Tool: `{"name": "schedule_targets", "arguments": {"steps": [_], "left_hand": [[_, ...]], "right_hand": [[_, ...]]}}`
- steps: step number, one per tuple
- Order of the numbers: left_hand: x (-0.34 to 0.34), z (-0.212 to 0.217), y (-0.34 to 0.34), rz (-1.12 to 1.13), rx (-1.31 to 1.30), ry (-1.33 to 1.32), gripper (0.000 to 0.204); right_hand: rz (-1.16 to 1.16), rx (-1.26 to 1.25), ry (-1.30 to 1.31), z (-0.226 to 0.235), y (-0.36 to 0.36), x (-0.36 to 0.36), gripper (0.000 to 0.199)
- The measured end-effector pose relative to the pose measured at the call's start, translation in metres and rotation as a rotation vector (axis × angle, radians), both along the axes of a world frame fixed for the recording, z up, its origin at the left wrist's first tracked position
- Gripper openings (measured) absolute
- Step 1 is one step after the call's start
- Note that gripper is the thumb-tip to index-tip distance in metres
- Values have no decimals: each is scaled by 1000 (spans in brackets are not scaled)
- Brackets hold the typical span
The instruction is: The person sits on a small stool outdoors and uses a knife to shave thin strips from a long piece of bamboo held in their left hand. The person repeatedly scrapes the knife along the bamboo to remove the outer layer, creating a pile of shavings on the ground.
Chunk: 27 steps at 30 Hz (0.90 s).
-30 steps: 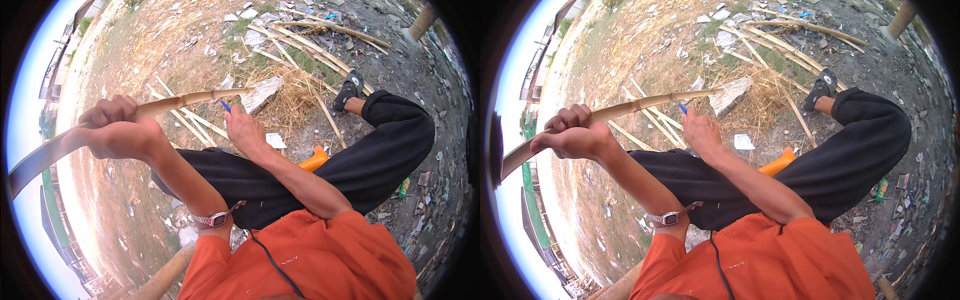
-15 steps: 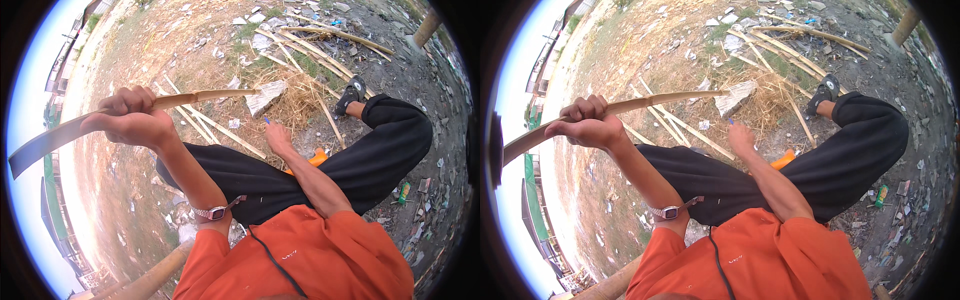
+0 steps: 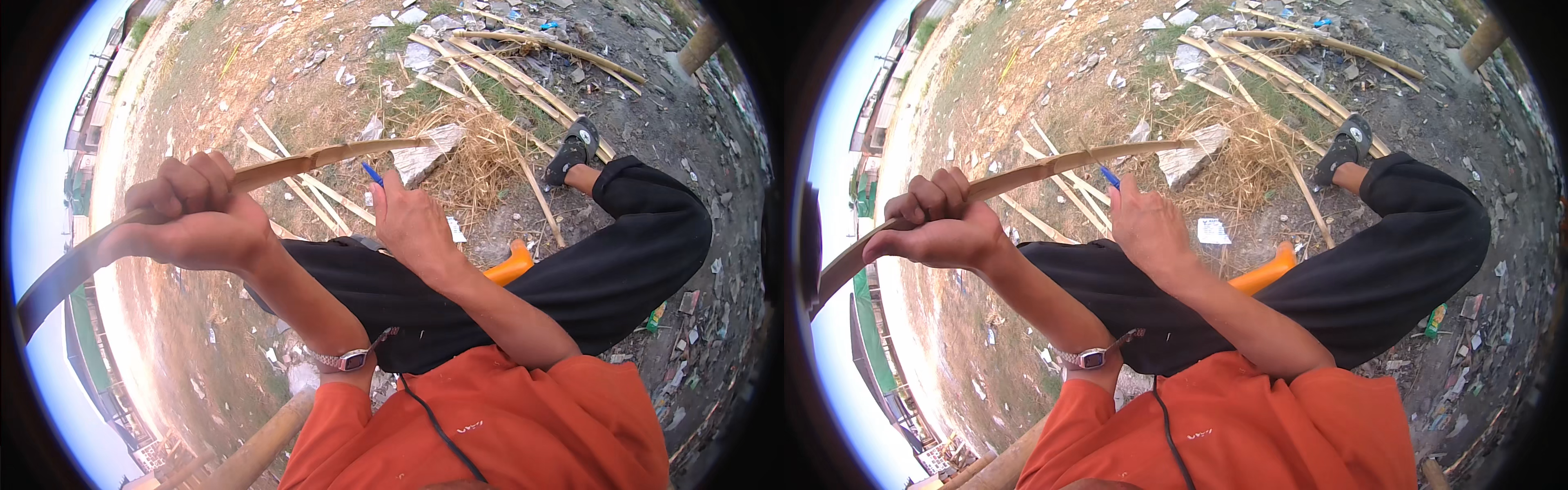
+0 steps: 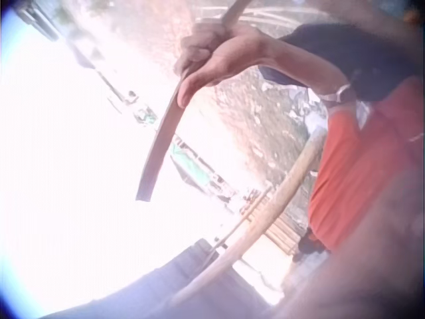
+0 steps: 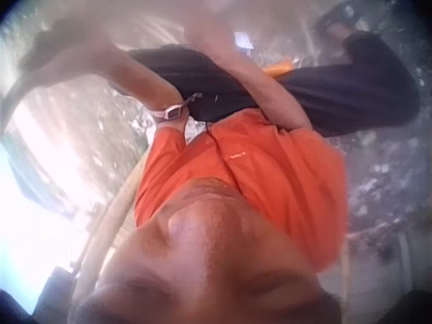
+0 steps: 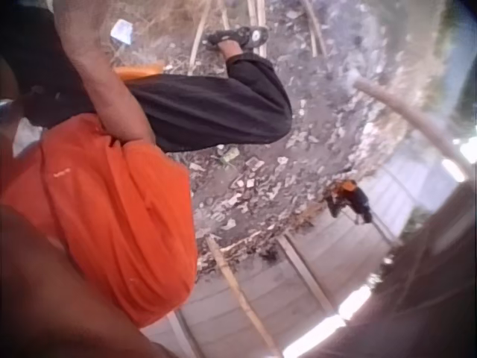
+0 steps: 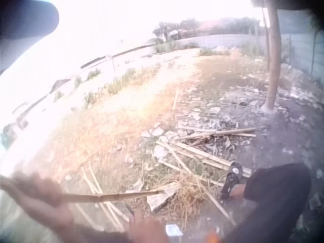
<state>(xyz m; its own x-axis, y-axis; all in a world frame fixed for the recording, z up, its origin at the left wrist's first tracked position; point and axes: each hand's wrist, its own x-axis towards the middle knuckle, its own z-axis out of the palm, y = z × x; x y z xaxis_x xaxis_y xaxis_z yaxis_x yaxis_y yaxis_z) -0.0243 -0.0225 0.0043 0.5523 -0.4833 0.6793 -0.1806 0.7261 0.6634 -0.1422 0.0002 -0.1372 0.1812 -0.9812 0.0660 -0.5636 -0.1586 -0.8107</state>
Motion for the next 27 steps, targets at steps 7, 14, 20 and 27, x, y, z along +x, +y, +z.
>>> {"name": "schedule_targets", "arguments": {"steps": [7,14,20,27], "left_hand": [[-4,2,0,64,44,-31,60],[-6,7,0,93,52,-96,62],[-28,3,-2,137,30,-117,61],[-36,3,-5,228,-5,-52,58]], "right_hand": [[-59,146,175,-70,-11,-19,29],[31,81,-206,10,0,-14,26],[51,-21,-250,17,10,13,19],[34,-98,-292,2,3,22,18]]}}
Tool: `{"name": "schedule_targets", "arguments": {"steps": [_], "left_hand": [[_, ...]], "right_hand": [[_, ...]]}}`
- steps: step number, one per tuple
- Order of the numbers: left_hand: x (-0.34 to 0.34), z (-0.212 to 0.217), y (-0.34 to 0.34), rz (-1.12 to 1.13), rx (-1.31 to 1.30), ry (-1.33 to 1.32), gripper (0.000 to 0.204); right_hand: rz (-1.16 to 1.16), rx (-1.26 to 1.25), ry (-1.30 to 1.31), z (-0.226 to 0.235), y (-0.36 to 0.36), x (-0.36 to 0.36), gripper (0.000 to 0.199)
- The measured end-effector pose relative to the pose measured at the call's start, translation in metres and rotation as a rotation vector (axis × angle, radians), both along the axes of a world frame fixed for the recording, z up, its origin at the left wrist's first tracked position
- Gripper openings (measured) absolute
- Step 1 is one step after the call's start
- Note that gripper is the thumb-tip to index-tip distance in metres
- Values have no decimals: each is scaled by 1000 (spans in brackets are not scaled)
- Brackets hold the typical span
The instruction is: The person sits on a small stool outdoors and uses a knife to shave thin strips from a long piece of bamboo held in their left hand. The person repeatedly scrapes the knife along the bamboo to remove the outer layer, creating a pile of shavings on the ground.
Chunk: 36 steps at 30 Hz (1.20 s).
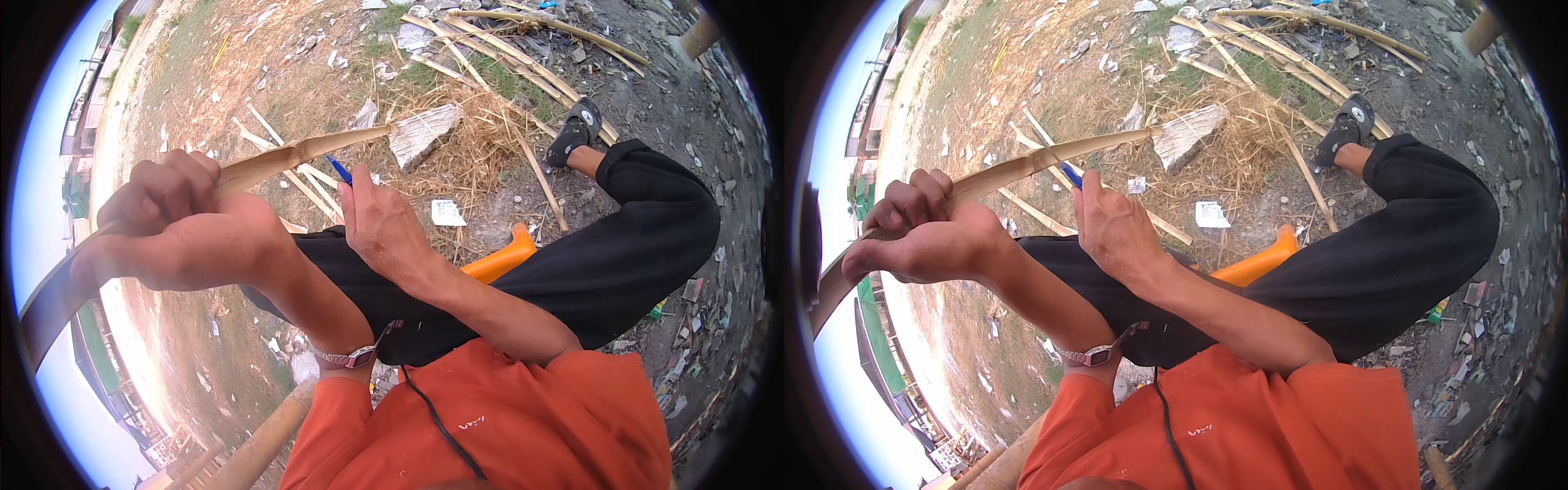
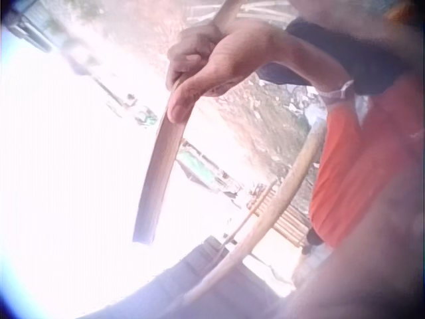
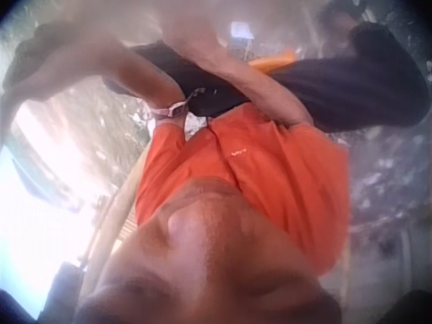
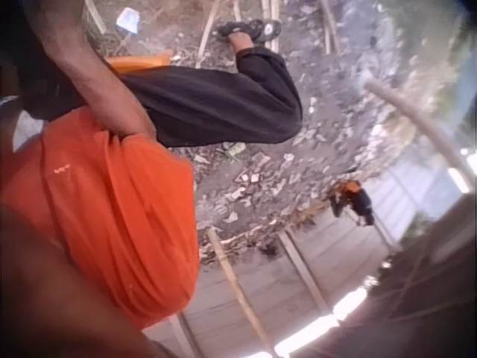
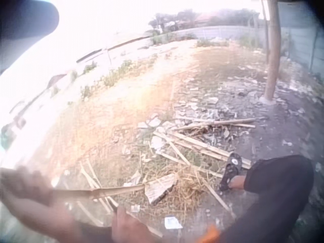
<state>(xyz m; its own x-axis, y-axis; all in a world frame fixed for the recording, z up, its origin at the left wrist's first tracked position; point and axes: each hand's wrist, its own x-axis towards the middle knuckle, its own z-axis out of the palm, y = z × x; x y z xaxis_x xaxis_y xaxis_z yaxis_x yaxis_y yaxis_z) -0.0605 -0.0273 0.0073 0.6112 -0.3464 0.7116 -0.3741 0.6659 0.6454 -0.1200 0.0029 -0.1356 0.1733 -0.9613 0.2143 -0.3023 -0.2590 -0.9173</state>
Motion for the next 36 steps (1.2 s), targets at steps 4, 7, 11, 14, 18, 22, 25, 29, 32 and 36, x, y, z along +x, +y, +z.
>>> {"name": "schedule_targets", "arguments": {"steps": [4,7,11,14,18,22,25,29,32,36], "left_hand": [[1,-1,2,44,-10,-29,56],[6,-2,-1,58,-38,-22,56],[-2,1,1,78,-12,38,56],[7,-3,1,24,-19,-45,56],[2,-1,0,84,-16,-13,55],[7,-2,4,103,4,26,55],[5,-1,4,106,24,-7,54],[4,2,1,100,1,8,54],[12,-1,4,139,17,-2,55],[9,-1,3,57,1,0,56]], "right_hand": [[41,36,384,-38,5,2,16],[79,353,385,-78,2,-8,17],[50,287,172,-19,10,-7,20],[81,196,77,-1,0,2,22],[2,255,255,-66,-8,8,23],[-13,263,234,-68,-4,0,24],[10,128,79,-43,-10,8,24],[13,288,186,-78,-20,6,25],[66,322,135,-40,-17,0,25],[98,172,39,23,-2,-2,23]]}}
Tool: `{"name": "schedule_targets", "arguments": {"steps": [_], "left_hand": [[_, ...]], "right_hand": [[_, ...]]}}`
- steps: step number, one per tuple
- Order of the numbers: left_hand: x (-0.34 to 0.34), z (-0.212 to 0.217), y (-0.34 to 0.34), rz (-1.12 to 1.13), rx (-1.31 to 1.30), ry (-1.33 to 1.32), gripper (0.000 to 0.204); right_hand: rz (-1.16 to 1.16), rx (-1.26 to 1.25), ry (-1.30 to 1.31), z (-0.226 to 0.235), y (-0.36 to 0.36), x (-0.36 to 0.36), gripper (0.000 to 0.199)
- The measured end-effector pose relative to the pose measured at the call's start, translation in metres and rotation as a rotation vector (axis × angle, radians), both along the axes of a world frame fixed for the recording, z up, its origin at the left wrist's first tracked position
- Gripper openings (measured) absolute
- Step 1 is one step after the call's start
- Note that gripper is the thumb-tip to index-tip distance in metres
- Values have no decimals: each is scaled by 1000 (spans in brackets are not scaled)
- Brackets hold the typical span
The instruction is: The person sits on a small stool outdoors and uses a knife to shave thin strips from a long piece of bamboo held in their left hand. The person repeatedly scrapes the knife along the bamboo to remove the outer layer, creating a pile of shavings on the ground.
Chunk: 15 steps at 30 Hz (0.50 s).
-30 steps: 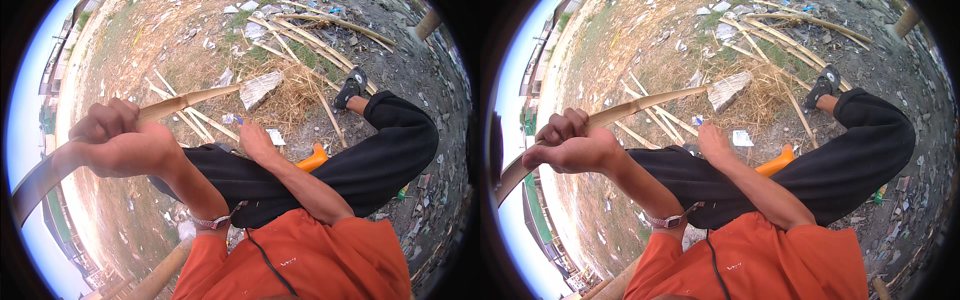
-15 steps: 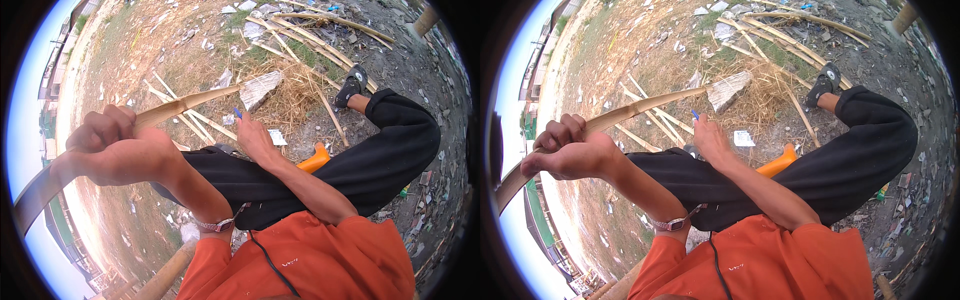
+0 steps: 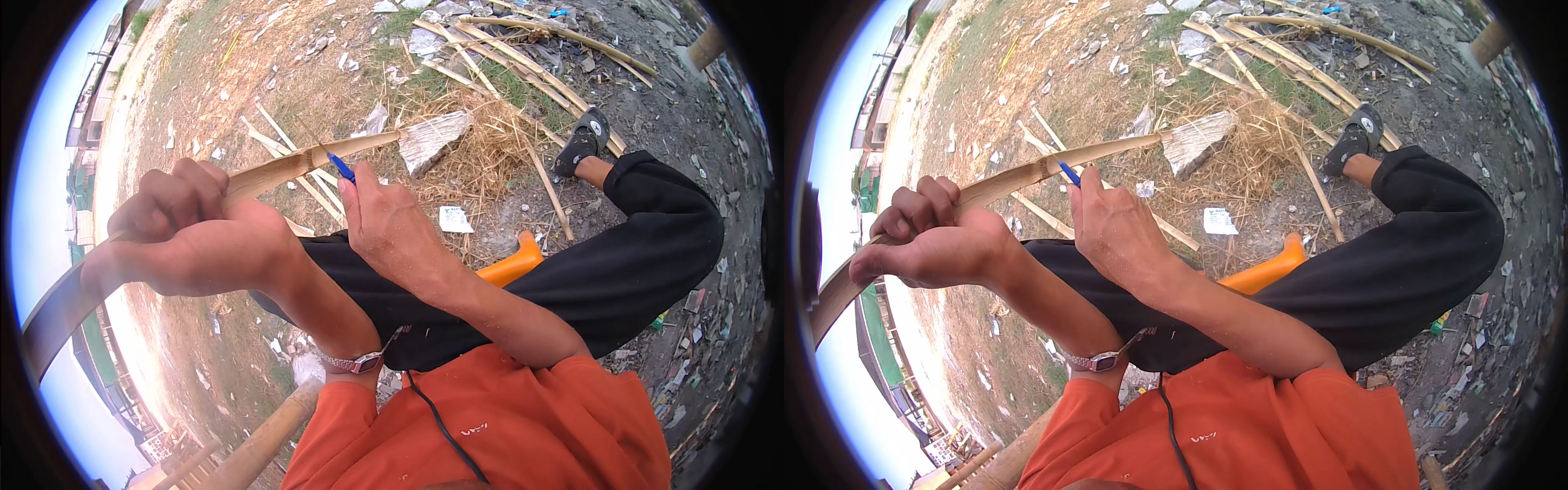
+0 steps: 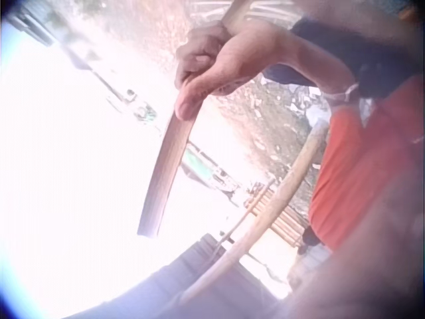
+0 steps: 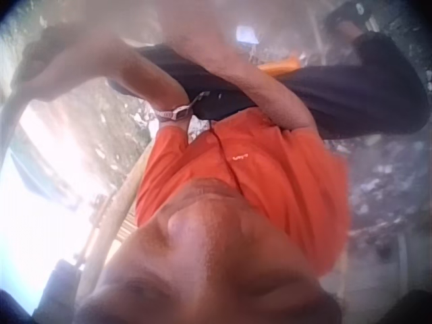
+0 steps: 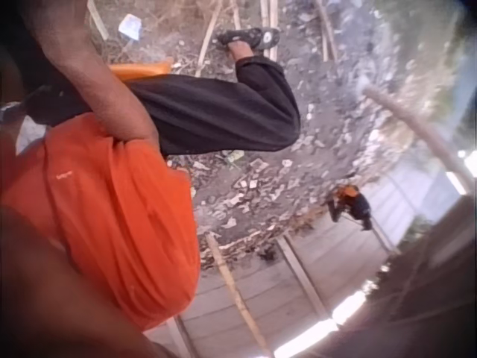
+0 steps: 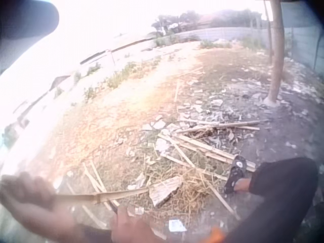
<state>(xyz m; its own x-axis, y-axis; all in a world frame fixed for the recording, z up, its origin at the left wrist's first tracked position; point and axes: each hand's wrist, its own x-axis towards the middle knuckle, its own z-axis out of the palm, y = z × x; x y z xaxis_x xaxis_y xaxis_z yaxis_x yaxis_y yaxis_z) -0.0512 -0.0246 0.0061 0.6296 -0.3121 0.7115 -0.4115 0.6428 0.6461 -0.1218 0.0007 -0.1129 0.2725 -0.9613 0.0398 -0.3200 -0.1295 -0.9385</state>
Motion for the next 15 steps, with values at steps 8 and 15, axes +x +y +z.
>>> {"name": "schedule_targets", "arguments": {"steps": [8,15], "left_hand": [[1,0,-1,3,-33,-39,55],[-1,2,2,16,-21,18,53]], "right_hand": [[4,-66,124,-3,1,-1,20],[18,80,328,-70,-4,-13,22]]}}
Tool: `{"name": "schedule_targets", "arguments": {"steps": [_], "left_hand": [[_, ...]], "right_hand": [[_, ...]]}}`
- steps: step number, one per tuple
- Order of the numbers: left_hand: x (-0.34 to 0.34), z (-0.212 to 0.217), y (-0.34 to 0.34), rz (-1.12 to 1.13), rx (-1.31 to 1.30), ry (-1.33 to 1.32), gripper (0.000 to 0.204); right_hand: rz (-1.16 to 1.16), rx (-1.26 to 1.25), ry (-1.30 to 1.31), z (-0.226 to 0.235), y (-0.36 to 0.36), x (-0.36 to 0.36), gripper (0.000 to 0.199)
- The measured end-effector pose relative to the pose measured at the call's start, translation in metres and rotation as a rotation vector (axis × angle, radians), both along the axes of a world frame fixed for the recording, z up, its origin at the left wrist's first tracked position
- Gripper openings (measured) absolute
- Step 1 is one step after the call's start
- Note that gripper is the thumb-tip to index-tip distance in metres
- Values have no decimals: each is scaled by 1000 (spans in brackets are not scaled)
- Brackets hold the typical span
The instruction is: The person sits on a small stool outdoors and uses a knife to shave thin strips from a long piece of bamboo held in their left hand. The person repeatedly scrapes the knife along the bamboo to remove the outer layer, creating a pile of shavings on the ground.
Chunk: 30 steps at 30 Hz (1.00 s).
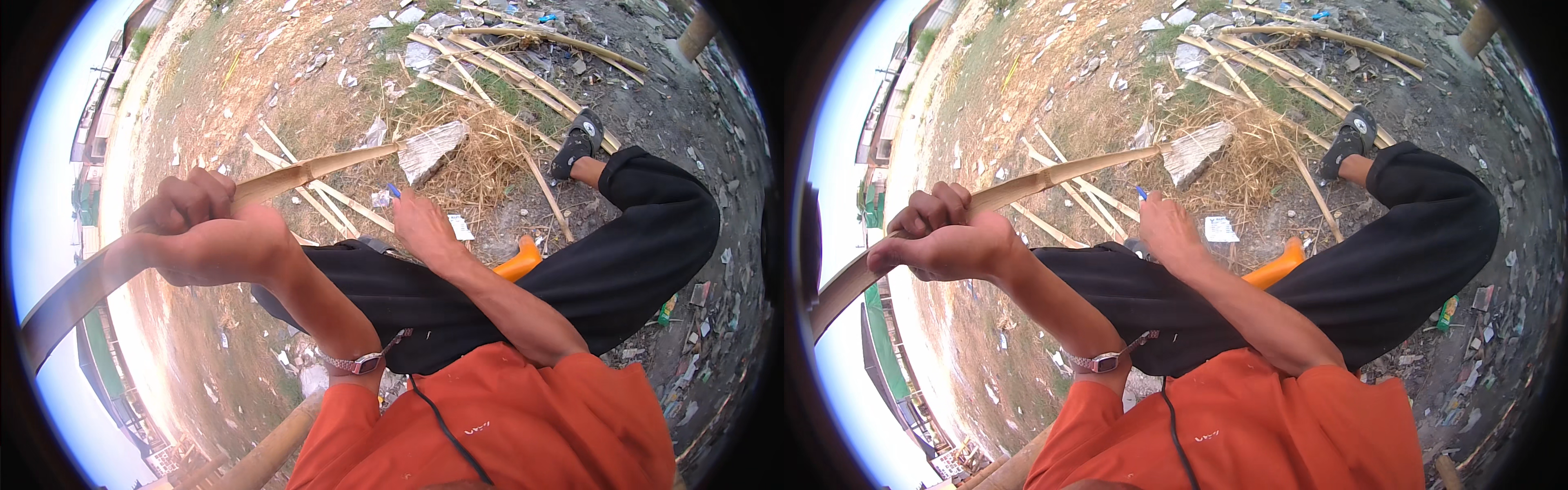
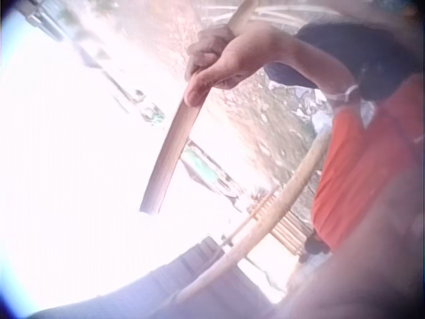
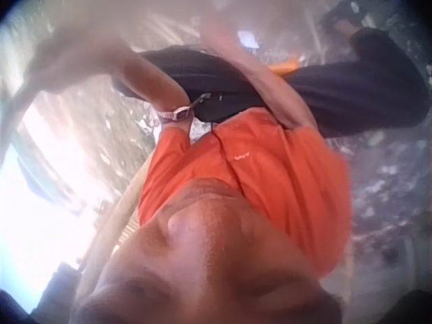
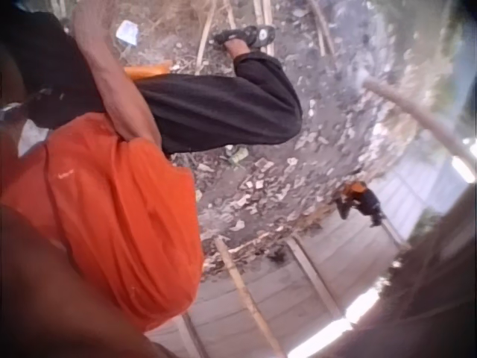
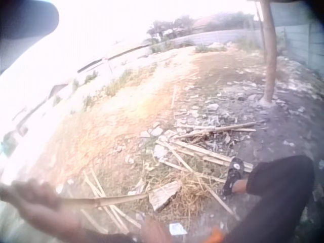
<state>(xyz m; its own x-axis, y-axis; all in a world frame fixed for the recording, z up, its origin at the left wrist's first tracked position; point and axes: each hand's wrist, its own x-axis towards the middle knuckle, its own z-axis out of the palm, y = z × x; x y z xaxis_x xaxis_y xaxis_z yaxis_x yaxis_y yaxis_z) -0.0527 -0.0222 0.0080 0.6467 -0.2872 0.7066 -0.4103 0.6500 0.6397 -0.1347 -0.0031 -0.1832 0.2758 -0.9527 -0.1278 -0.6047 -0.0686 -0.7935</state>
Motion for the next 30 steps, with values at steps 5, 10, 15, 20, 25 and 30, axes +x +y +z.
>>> {"name": "schedule_targets", "arguments": {"steps": [5,10,15,20,25,30], "left_hand": [[0,-3,0,-14,-9,-30,53],[-1,0,-2,9,34,-60,53],[2,0,-4,38,10,-25,52],[-2,2,-6,69,31,14,54],[4,1,-6,75,47,-5,55],[35,0,-9,107,52,1,55]], "right_hand": [[4,-48,-211,64,0,-6,22],[-32,-100,-124,12,0,16,23],[15,-10,-190,42,-10,3,23],[-35,46,-93,-42,-29,14,28],[22,-45,-121,-46,-39,24,27],[76,-47,-53,-48,-55,30,24]]}}
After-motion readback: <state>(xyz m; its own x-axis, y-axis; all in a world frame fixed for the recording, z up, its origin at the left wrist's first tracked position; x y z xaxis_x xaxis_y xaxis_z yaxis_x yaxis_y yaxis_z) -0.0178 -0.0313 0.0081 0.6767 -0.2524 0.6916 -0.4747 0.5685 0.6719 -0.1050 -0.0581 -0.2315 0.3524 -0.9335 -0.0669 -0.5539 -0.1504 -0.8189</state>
